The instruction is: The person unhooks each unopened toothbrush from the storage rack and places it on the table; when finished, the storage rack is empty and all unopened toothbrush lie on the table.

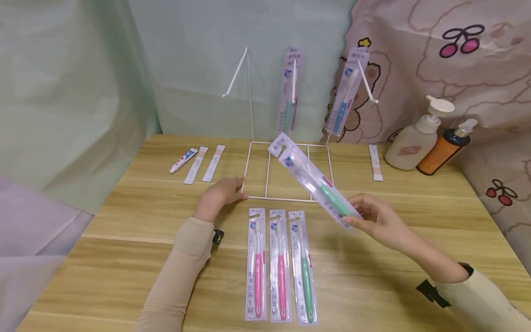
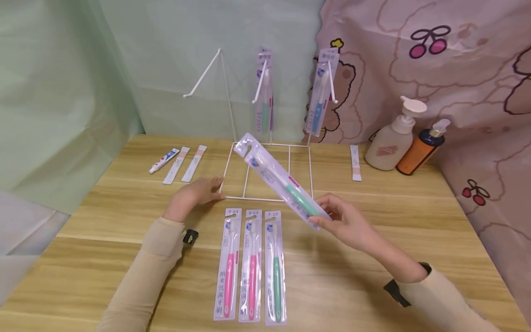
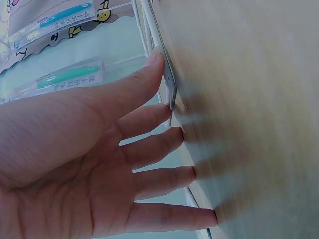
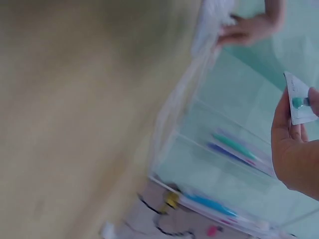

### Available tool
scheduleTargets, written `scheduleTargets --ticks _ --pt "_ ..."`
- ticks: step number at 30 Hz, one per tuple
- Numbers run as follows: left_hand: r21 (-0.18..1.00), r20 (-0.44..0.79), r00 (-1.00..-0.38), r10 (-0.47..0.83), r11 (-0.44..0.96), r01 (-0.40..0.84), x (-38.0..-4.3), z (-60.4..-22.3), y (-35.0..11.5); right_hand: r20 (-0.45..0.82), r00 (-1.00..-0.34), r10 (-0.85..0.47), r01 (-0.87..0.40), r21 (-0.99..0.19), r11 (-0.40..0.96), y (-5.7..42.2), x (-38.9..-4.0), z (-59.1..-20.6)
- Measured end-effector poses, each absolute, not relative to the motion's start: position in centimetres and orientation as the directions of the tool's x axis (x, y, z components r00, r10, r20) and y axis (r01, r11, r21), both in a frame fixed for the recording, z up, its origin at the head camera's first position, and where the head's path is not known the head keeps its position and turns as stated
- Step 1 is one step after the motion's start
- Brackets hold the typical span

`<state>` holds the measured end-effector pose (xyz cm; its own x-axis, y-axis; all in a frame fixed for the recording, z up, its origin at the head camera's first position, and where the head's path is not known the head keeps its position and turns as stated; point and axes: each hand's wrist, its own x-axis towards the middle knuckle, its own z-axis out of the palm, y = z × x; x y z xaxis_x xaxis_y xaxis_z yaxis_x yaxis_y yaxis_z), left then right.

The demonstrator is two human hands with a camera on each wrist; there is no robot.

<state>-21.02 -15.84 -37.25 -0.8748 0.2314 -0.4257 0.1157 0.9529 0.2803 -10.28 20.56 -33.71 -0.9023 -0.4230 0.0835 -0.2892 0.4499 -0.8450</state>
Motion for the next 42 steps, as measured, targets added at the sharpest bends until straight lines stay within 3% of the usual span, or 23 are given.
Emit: scheduleTargets --ticks 10,25,34,42 --pt "0.272 -0.429 -0.875 0.224 0.956 0.111 -21.0 -37.0 -15.7 -0.248 -0.888 -0.386 0.053 -0.891 0.451 22.5 -7.2 -37.4" --pt "0.271 -0.415 -0.882 0.224 0.956 0.115 -21.1 -37.1 -16.0 -0.438 -0.767 -0.468 0.287 -0.887 0.361 23.2 -3.3 -39.7" --pt "0.267 -0.431 -0.875 0.221 0.957 0.110 -21.0 -36.9 -15.9 -0.497 -0.745 -0.445 0.367 -0.862 0.349 21.1 -1.9 -40.8" --pt "0.281 -0.432 -0.874 0.224 0.954 0.106 -20.9 -37.0 -15.7 -0.485 -0.751 -0.447 0.313 -0.859 0.406 20.3 -1.3 -41.2"
